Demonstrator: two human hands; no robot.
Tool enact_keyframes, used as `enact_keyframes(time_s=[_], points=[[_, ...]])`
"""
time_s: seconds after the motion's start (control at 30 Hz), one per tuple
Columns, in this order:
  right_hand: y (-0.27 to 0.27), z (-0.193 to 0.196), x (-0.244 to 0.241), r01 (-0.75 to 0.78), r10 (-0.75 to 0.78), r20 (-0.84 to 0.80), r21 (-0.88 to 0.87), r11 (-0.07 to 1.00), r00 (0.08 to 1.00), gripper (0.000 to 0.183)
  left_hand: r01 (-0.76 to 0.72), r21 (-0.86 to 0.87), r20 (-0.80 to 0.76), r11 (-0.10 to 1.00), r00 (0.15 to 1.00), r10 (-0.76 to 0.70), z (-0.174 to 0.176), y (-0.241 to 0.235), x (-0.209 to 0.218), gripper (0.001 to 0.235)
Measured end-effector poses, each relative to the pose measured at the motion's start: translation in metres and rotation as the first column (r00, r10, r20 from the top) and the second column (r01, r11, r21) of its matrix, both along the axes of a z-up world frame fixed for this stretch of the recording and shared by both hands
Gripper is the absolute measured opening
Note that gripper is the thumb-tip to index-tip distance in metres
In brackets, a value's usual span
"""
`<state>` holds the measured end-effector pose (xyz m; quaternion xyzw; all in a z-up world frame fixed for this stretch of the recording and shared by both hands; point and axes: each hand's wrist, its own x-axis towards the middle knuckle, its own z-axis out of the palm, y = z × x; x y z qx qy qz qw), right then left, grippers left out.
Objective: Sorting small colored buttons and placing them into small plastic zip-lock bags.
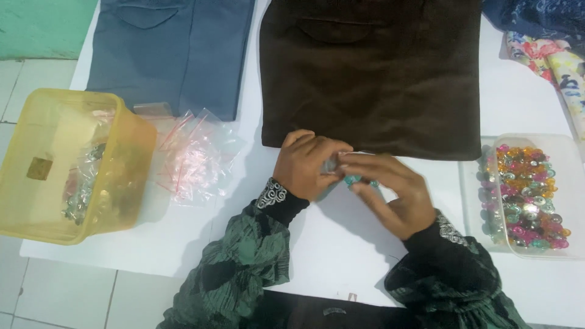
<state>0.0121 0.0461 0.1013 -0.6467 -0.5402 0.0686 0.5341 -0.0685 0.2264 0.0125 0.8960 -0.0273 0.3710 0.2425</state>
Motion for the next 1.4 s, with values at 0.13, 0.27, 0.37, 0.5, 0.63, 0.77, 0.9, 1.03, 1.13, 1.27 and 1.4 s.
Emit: enact_keyframes(time_s=[0.13,0.27,0.37,0.5,0.63,0.77,0.9,1.03,1.13,1.27,1.4], points=[[-0.01,0.002,0.014,0.142,-0.135,0.113,-0.055,0.988,0.984,0.025,-0.064,-0.152,-0.034,0.986,0.998,0.059,0.009,-0.002,-0.001,0.029],[-0.017,-0.006,0.019,0.17,-0.049,0.329,-0.352,0.921,0.943,0.034,-0.081,-0.303,-0.076,0.95,0.995,0.06,0.01,-0.007,0.0,0.026],[-0.022,-0.015,0.024,0.189,0.05,0.369,-0.583,0.79,0.928,0.045,-0.078,-0.353,-0.132,0.932,0.991,0.033,0.012,-0.01,-0.002,0.025],[-0.027,-0.017,0.029,0.31,-0.005,0.414,-0.675,0.67,0.91,0.049,-0.057,-0.413,-0.162,0.909,0.987,-0.012,0.015,-0.016,-0.003,0.024],[-0.032,-0.028,0.032,0.337,-0.059,0.419,-0.631,0.699,0.906,0.042,-0.075,-0.41,-0.166,0.909,0.986,0.007,0.014,-0.02,-0.002,0.023],[-0.033,-0.044,0.034,0.358,-0.104,0.413,-0.603,0.713,0.905,0.023,-0.073,-0.366,-0.187,0.928,0.982,0.003,0.012,-0.021,-0.002,0.023],[-0.032,-0.046,0.032,0.425,-0.12,0.504,-0.55,0.719,0.855,0.007,-0.071,-0.372,-0.19,0.926,0.982,-0.001,0.008,-0.022,-0.001,0.026],[-0.028,-0.045,0.029,0.472,-0.128,0.561,-0.527,0.707,0.818,0.005,-0.061,-0.351,-0.191,0.934,0.982,-0.008,0.007,-0.021,0.0,0.023],[-0.026,-0.033,0.026,0.453,-0.16,0.521,-0.502,0.737,0.838,0.005,-0.061,-0.387,-0.199,0.92,0.98,-0.019,0.009,-0.023,-0.001,0.025],[-0.015,0.004,0.013,0.339,-0.301,0.179,-0.25,0.907,0.937,0.016,-0.041,-0.365,-0.164,0.93,0.986,-0.021,0.005,-0.023,0.002,0.024],[0.005,0.032,-0.004,0.281,-0.268,0.164,-0.068,0.957,0.95,0.02,-0.079,-0.27,-0.159,0.96,0.987,0.037,-0.008,-0.027,0.006,0.029]])
